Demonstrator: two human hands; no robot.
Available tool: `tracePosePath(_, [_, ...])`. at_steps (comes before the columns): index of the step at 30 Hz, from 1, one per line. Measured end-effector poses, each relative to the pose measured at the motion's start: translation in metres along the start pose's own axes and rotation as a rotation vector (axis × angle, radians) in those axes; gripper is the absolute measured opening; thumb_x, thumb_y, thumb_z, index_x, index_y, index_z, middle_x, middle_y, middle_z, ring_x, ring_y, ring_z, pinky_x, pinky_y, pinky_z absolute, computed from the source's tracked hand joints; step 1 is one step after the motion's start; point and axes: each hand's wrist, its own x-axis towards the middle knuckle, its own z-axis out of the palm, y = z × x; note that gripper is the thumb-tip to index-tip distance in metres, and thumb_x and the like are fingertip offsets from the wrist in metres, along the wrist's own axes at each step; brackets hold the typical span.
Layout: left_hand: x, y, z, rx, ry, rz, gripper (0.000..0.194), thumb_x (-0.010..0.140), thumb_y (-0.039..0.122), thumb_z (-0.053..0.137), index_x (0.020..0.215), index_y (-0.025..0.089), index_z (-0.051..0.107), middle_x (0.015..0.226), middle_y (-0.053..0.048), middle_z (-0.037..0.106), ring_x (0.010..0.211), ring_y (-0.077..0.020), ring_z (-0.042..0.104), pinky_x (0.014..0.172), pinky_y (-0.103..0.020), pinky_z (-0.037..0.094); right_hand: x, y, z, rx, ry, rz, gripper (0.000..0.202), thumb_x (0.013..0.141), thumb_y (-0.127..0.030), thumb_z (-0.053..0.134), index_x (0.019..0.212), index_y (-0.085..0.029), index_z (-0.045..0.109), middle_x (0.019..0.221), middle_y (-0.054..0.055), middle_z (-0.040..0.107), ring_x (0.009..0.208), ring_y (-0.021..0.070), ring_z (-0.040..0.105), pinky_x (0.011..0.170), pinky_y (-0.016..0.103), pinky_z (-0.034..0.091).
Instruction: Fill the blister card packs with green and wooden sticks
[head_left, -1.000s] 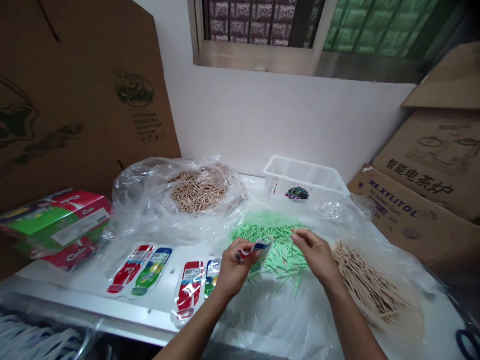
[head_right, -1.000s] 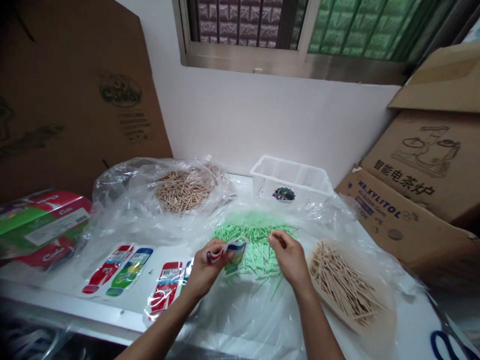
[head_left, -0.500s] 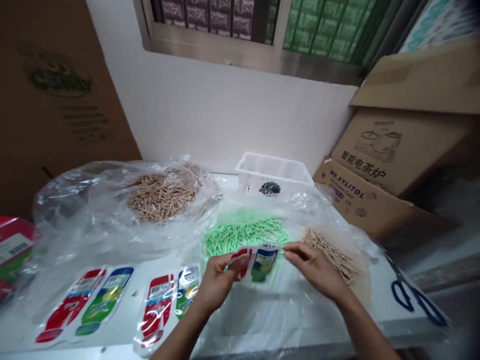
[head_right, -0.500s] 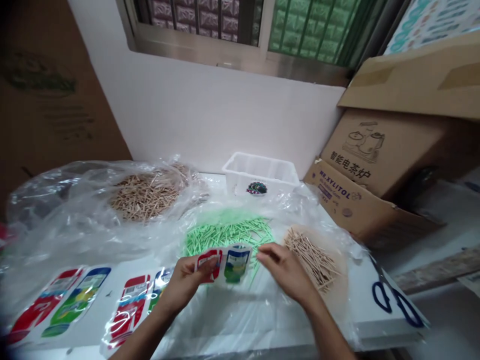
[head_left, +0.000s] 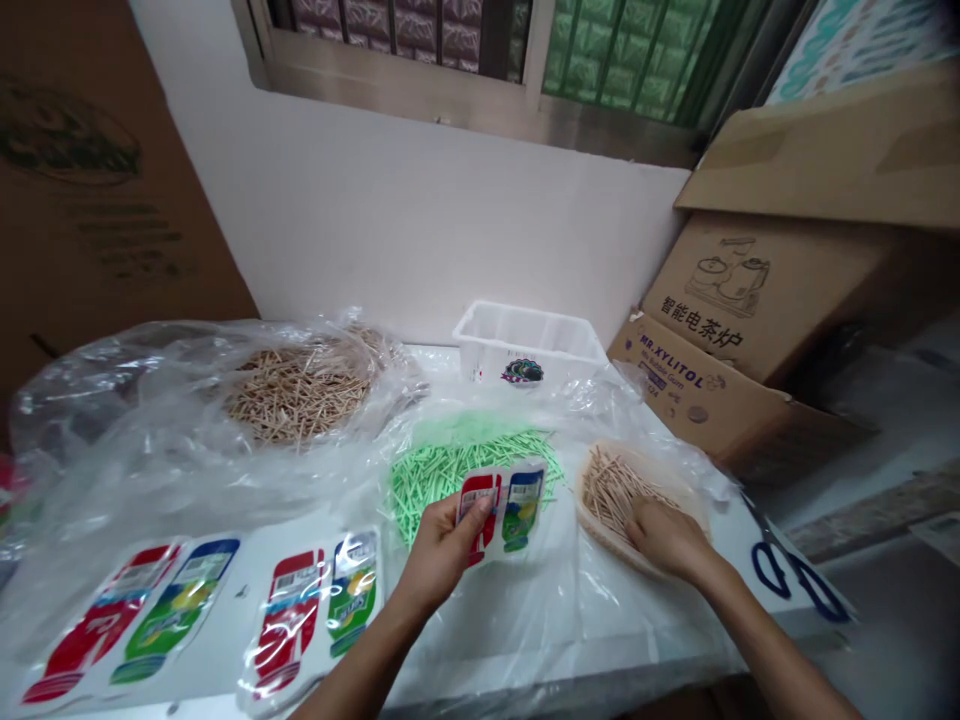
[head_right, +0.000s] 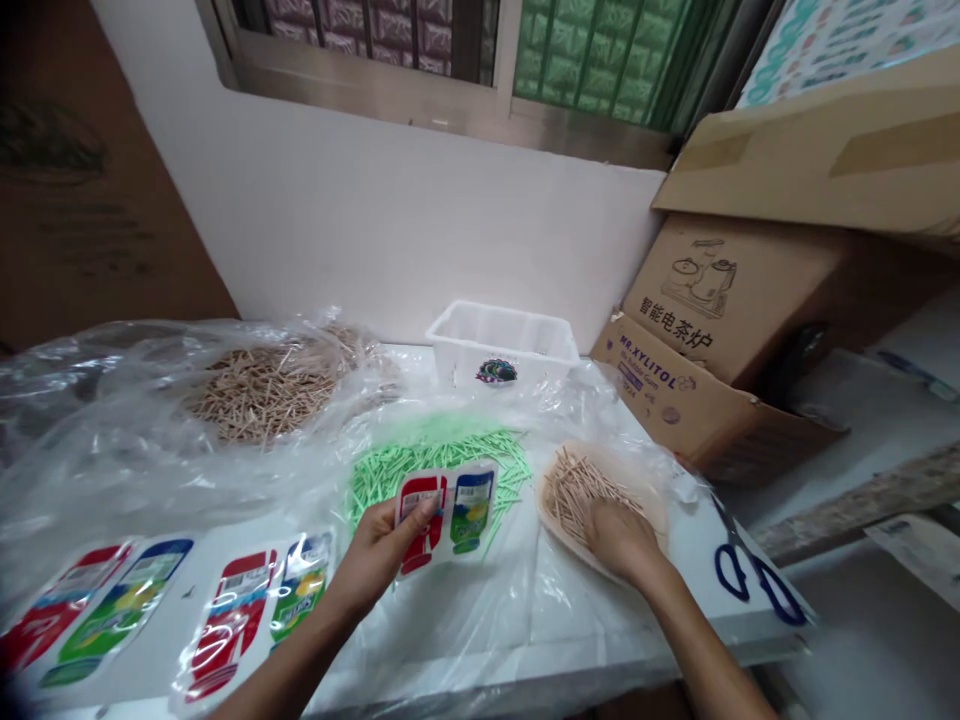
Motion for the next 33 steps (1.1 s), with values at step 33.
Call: tracePosePath(33, [0.110,-0.014,0.194,0.136,-0.091,0.514,0.031,0.090,0.037,0.039,0.078,0.019,0.060,0.079,-0.003,0.059,0.081,-0.0180,0.052,0.075,-0.029,0.041,0.007,0.003,-0.025,0.179,0.334,-0.365,0.024,0.079,-0.012,0.041,0.094,-0.011,0.059,0.095,0.015,0.063,0.095,0.0260,0.053,0.089,0.040,0.030])
